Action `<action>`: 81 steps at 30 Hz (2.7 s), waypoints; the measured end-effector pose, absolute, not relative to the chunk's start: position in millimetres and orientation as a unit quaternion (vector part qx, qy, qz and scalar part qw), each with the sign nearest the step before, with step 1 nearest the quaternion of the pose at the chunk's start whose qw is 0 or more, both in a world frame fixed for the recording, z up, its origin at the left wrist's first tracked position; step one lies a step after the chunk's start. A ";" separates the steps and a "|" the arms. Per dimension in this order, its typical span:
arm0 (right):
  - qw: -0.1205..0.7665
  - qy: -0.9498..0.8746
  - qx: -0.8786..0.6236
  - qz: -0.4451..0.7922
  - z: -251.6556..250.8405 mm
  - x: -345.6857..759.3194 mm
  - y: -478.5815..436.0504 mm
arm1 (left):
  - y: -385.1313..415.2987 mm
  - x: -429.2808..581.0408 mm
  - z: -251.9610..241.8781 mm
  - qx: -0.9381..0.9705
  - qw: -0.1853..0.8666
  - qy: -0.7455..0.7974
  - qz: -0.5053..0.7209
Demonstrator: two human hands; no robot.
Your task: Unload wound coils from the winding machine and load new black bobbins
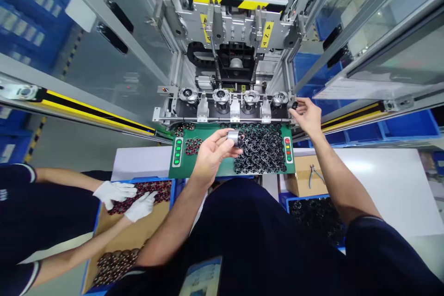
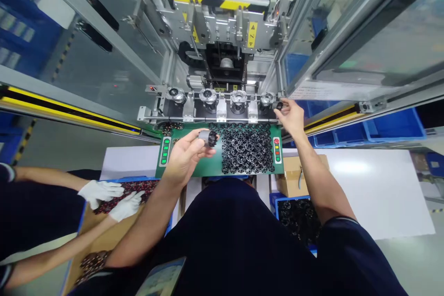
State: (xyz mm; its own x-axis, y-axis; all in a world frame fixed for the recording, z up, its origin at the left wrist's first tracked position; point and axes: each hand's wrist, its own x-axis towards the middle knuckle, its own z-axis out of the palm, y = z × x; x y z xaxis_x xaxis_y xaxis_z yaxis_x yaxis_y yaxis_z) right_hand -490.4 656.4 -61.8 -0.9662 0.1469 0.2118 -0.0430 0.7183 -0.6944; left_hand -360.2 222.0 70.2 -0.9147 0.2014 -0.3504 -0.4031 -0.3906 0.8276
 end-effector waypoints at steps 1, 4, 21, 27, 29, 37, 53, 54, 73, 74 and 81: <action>0.116 -0.931 -0.024 0.346 -64.4 -507.6 659.6 | 222.0 -355.6 70.6 -0.114 0.178 0.521 0.827; 0.074 -0.951 -0.029 0.299 -69.6 -548.7 661.2 | 220.0 -335.3 64.3 -0.191 0.158 0.520 0.818; -0.130 -0.983 0.125 0.027 -29.2 -609.8 639.3 | 171.1 -204.2 -4.4 -0.341 0.196 0.592 0.703; -0.170 -0.974 0.152 -0.017 -18.7 -626.4 637.0 | 171.4 -216.1 14.3 -0.336 0.150 0.577 0.729; -0.185 -0.971 0.149 -0.020 -16.2 -632.2 636.6 | 174.3 -219.4 21.8 -0.340 0.139 0.573 0.733; -0.152 -0.978 0.137 -0.047 -43.9 -621.6 641.0 | 192.2 -229.3 57.7 -0.261 0.085 0.516 0.811; -0.322 -0.648 0.396 0.565 84.7 -366.5 461.3 | 201.8 -250.6 66.7 -0.121 0.188 0.508 0.832; -0.297 -0.658 0.398 0.566 88.9 -357.4 455.8 | 202.1 -250.5 62.8 -0.114 0.201 0.512 0.828; -0.037 -0.962 0.041 0.266 -26.6 -590.5 497.5 | 160.1 -210.8 -32.7 -0.317 0.236 0.620 0.678; -0.041 -0.968 0.039 0.245 -30.6 -601.2 496.4 | 155.0 -205.1 -36.0 -0.327 0.239 0.619 0.673; -0.113 -0.985 0.118 0.061 -31.0 -631.1 495.8 | 127.8 -185.8 -34.0 -0.387 0.204 0.607 0.664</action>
State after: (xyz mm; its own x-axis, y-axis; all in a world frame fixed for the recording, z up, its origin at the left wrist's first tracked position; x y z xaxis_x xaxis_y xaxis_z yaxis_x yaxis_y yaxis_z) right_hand -631.1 495.8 -31.0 -0.9467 -0.2456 -0.2083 -0.2179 0.9648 -0.1470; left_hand -185.8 127.8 -34.0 -0.6179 -0.1988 -0.7607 -0.7397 -0.1811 0.6481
